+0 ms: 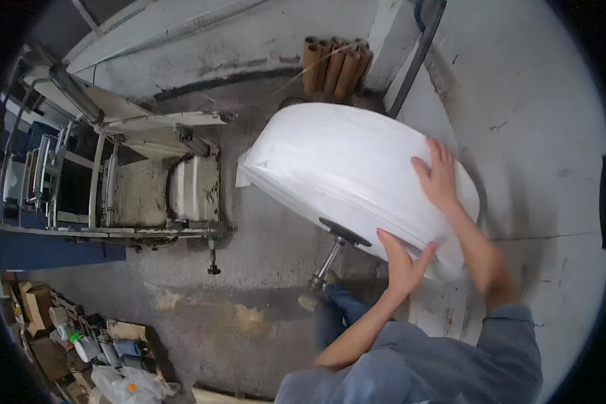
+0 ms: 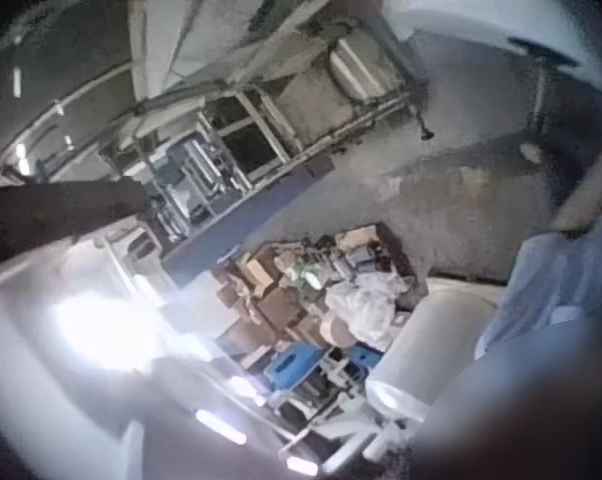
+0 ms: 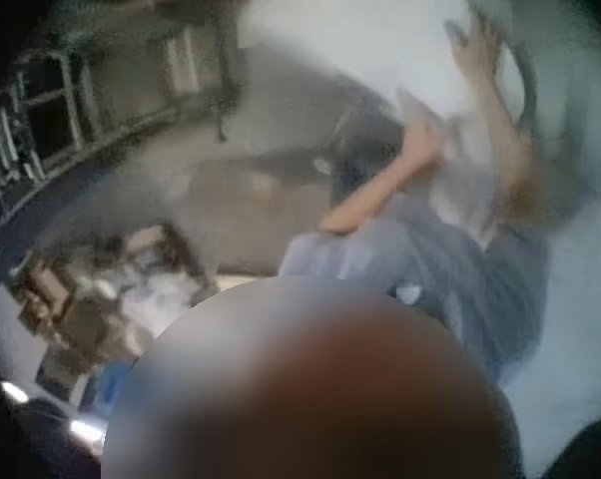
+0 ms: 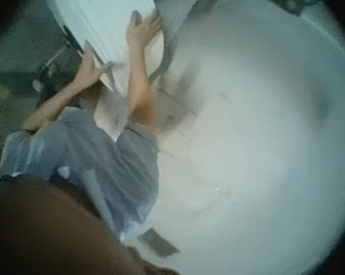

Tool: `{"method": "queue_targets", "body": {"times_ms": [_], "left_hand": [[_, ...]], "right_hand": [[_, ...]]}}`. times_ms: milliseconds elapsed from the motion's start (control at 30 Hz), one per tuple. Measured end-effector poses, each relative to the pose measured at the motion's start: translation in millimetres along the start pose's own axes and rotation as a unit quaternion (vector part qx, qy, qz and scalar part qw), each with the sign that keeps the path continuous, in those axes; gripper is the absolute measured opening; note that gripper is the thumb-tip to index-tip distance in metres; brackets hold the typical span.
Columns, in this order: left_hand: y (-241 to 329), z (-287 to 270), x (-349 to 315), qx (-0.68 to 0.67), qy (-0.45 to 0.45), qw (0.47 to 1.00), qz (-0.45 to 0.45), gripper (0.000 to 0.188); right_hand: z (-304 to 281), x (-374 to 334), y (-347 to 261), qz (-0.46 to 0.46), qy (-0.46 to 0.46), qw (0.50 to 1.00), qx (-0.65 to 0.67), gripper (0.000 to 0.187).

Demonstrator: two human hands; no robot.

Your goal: Mount a large roll of white paper onto a machine shaft.

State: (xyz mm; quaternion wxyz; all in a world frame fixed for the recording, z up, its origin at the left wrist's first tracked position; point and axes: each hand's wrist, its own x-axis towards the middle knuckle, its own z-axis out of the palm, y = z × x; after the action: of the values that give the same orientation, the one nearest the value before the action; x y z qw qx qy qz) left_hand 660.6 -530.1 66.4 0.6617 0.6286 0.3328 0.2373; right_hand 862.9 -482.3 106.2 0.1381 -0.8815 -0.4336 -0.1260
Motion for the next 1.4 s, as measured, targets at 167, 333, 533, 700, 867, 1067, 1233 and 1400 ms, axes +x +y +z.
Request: {"method": "queue_targets", "body": {"times_ms": [167,333,533,700,867,1067,1233,1400], "left_hand": [[-10.9,16.7,20.2,0.060,0.042,0.997,-0.013,0.116],[-19.2,3.8,35.7,0.002,0.047,0.998,-0.030,0.114],[-43.4,-15.1,52.8,0.037,0.081,0.996,0.001,0.103],[-6.8,-12.2,41.4,-0.095,0.111,0.989,-0.031,0.077],[-58.3,85.5,-56.3,0.109,-0.053,0.991,-0.065,0.072],[8.4,199.3,-64.0,0.130,0.032,0.958,-0.255,0.056],[-40.0,200.0,-63.4,0.133,0.071,0.971,-0.183,0.051],[-29.6,186.4,-45.5,0.124,0.058,0.966,-0.221,0.052]], "right_hand": [[2.0,13.5,-4.6,0.014,0.006,1.000,0.016,0.061],[5.2,28.8,-21.9,0.011,0.013,0.999,0.031,0.063],[-8.5,34.7,-12.3,-0.046,-0.042,0.991,0.116,0.072],[-29.2,9.6,79.1,-0.075,-0.093,0.938,0.326,0.080],[-44.8,-42.6,186.9,0.043,-0.267,0.912,0.308,0.080],[-4.6,-72.6,224.0,0.023,-0.152,0.938,0.311,0.079],[3.9,-67.3,227.1,0.014,-0.119,0.925,0.360,0.069],[-4.0,-35.8,214.2,-0.005,-0.098,0.923,0.373,0.063]]}}
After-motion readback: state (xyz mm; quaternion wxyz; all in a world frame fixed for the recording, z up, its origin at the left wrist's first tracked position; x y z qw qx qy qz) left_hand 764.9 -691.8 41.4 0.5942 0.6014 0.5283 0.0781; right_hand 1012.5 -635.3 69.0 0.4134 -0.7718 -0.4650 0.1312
